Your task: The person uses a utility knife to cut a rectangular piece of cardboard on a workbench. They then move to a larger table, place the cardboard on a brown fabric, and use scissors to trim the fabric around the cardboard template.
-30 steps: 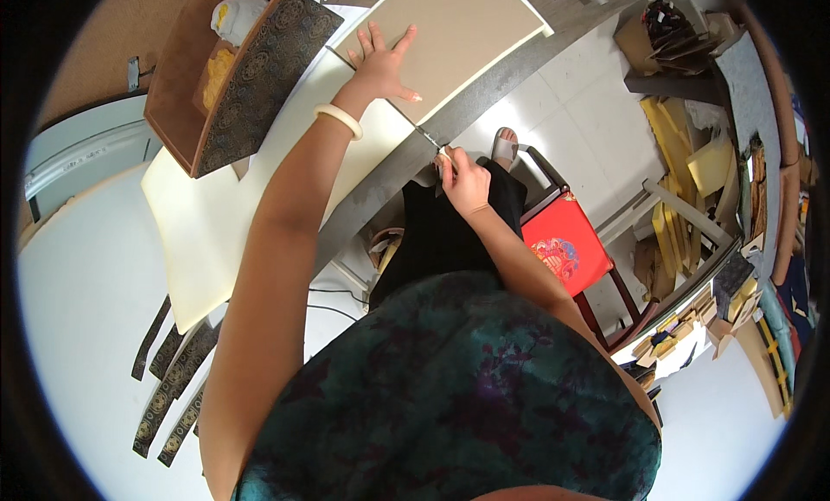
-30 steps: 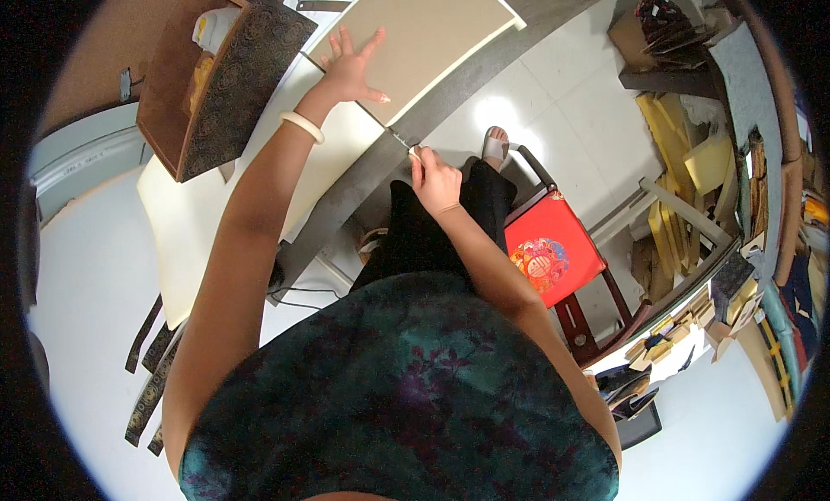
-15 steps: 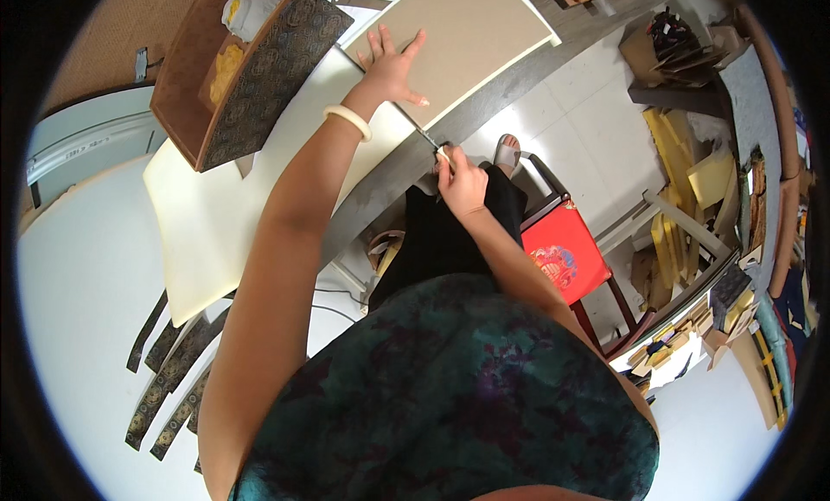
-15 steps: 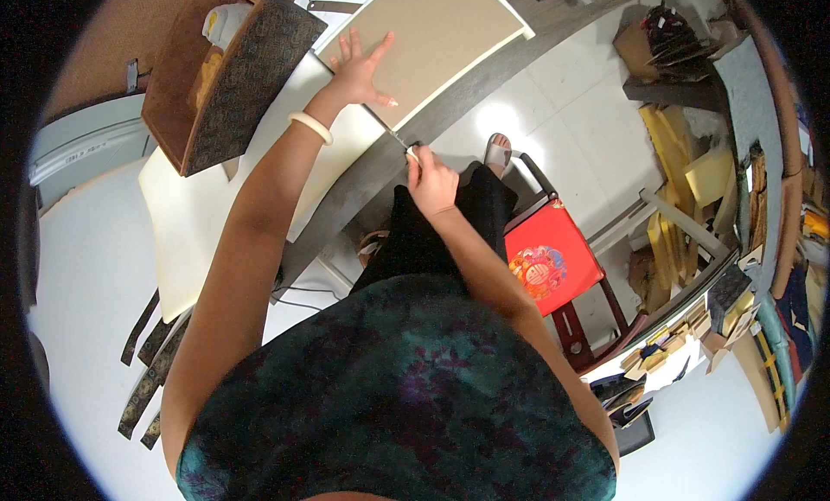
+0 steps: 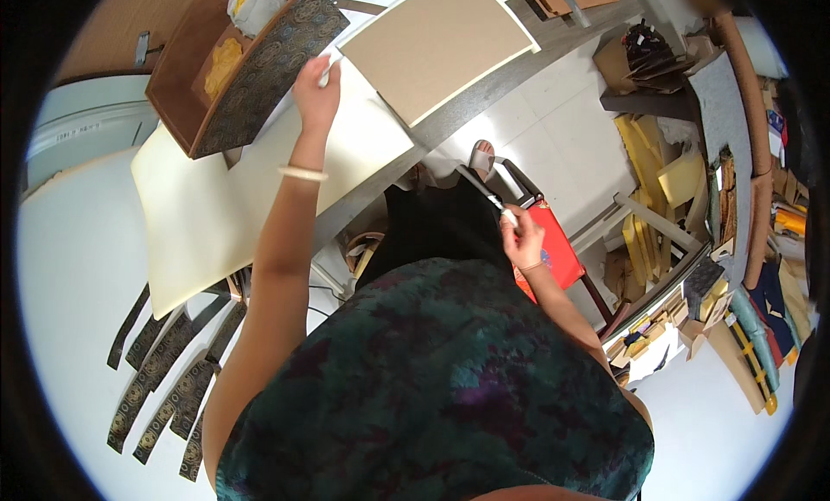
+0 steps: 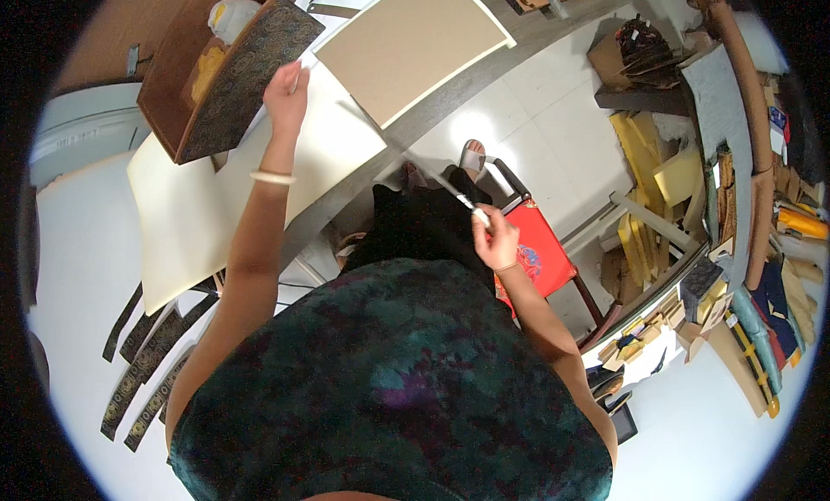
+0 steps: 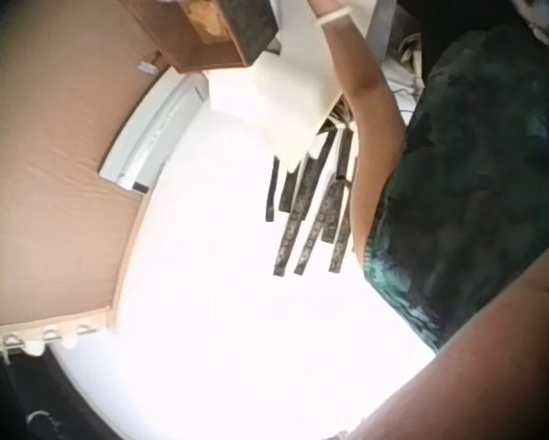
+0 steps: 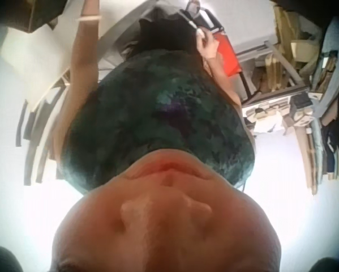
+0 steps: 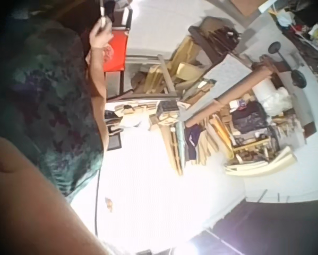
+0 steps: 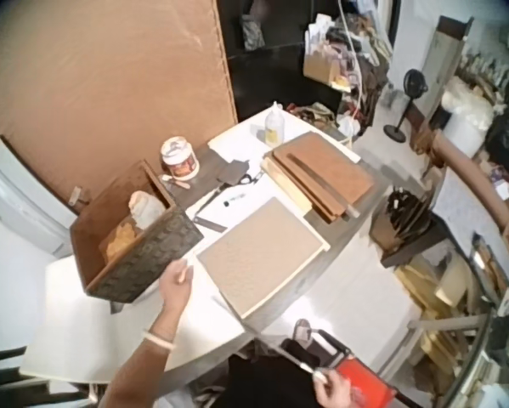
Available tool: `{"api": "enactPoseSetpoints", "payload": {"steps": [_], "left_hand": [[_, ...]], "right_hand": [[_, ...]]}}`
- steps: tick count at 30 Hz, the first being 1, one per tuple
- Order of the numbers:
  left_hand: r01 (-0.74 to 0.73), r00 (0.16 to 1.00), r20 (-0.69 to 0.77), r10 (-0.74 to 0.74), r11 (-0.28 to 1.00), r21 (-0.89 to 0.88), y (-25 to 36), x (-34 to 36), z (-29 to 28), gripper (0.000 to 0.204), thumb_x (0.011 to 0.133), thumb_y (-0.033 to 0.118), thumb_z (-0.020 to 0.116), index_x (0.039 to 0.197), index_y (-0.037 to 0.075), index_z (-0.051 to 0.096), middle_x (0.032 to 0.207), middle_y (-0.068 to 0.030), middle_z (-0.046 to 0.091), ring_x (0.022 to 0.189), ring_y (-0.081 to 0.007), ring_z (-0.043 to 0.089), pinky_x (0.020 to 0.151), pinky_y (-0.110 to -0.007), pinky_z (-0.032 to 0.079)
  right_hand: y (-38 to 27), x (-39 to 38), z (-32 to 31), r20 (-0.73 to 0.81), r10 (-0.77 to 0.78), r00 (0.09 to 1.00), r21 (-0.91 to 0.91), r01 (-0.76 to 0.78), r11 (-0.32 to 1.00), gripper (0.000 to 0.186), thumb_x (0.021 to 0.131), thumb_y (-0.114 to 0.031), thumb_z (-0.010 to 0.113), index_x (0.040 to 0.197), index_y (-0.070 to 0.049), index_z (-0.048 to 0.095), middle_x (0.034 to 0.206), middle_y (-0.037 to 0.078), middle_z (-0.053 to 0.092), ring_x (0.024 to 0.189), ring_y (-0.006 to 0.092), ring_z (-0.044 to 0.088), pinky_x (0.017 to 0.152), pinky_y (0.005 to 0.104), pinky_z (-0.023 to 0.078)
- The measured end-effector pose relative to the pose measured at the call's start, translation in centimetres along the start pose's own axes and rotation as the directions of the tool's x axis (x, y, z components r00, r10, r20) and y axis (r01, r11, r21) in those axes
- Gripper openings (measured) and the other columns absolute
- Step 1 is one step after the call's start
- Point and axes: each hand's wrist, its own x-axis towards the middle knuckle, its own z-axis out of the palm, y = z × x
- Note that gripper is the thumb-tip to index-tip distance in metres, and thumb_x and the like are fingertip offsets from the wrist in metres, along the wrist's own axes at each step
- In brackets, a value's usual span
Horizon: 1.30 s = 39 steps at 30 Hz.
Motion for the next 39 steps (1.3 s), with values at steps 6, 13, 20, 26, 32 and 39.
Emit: {"api": "enactPoseSetpoints", "payload": {"steps": [6,13,20,26,32,39], "left_hand": [[0.534,0.831,0.151,-0.535,0.693,-0.483,1.7,-11.3,0.3,0.015,0.094,-0.006,0.063,0.105,-0.001,0.072,0.098,-0.0092,0.073,0.086,-0.0181,0.069,0.077,-0.027,0.057],[0.74,0.593,0.264,-0.761,0.385,-0.552,6.2,-10.1,5.4,0.034,0.088,0.003,0.073,0.12,-0.007,0.063,0.103,-0.013,0.068,0.084,-0.0178,0.065,0.073,-0.028,0.054],[0.877,0.383,0.418,-0.824,0.182,-0.446,7.7,-6.9,8.5,0.033,0.087,0.023,0.083,0.112,0.012,0.065,0.104,-0.0036,0.063,0.092,-0.0124,0.055,0.078,-0.033,0.045],[0.693,0.591,0.336,-0.733,0.249,-0.676,10.6,-10.2,8.6,0.034,0.096,0.012,0.071,0.122,0.01,0.051,0.112,-0.0063,0.066,0.092,-0.0163,0.061,0.075,-0.029,0.048],[0.601,0.599,0.104,-0.794,0.36,-0.713,15.4,-12.1,5.2,0.033,0.097,0.005,0.066,0.125,0.01,0.049,0.114,-0.0081,0.069,0.094,-0.0163,0.065,0.076,-0.031,0.053],[0.446,0.587,0.063,-0.807,0.257,-0.858,17.8,-15.7,2.4,0.034,0.1,0.003,0.06,0.131,0.014,0.054,0.11,-0.007,0.072,0.1,-0.0156,0.067,0.088,-0.032,0.053]], "right_hand": [[1.9,2.8,-1.2,-0.189,0.276,0.942,0.194,-0.24,0.951,0.025,0.11,-0.023,0.053,0.106,0.0,0.059,0.072,0.001,0.054,0.065,0.0079,0.046,0.059,0.0285,0.041],[2.1,8.9,-1.1,-0.13,0.395,0.909,0.556,-0.263,0.789,0.035,0.114,-0.035,0.042,0.105,-0.005,0.057,0.073,-0.002,0.048,0.063,0.0066,0.042,0.055,0.0247,0.036],[4.9,20.7,-2.4,-0.192,0.207,0.959,0.144,-0.181,0.973,0.028,0.105,-0.03,0.061,0.114,-0.004,0.056,0.077,0.001,0.053,0.069,0.0128,0.047,0.064,0.0317,0.044],[6.3,36.1,-3.0,-0.183,0.122,0.976,-0.213,-0.16,0.964,0.042,0.084,-0.029,0.08,0.116,-0.004,0.069,0.071,0.015,0.07,0.067,0.0306,0.07,0.067,0.0442,0.054],[8.0,40.2,-2.8,0.035,0.024,0.999,-0.445,-0.006,0.895,0.033,0.088,-0.038,0.074,0.111,-0.013,0.075,0.085,0.02,0.075,0.084,0.0407,0.073,0.076,0.0527,0.057],[4.7,40.6,-7.2,0.061,-0.171,0.983,0.317,0.143,0.937,0.022,0.092,-0.016,0.081,0.104,0.0,0.073,0.072,-0.005,0.063,0.064,0.0043,0.053,0.058,0.0232,0.045]]}}
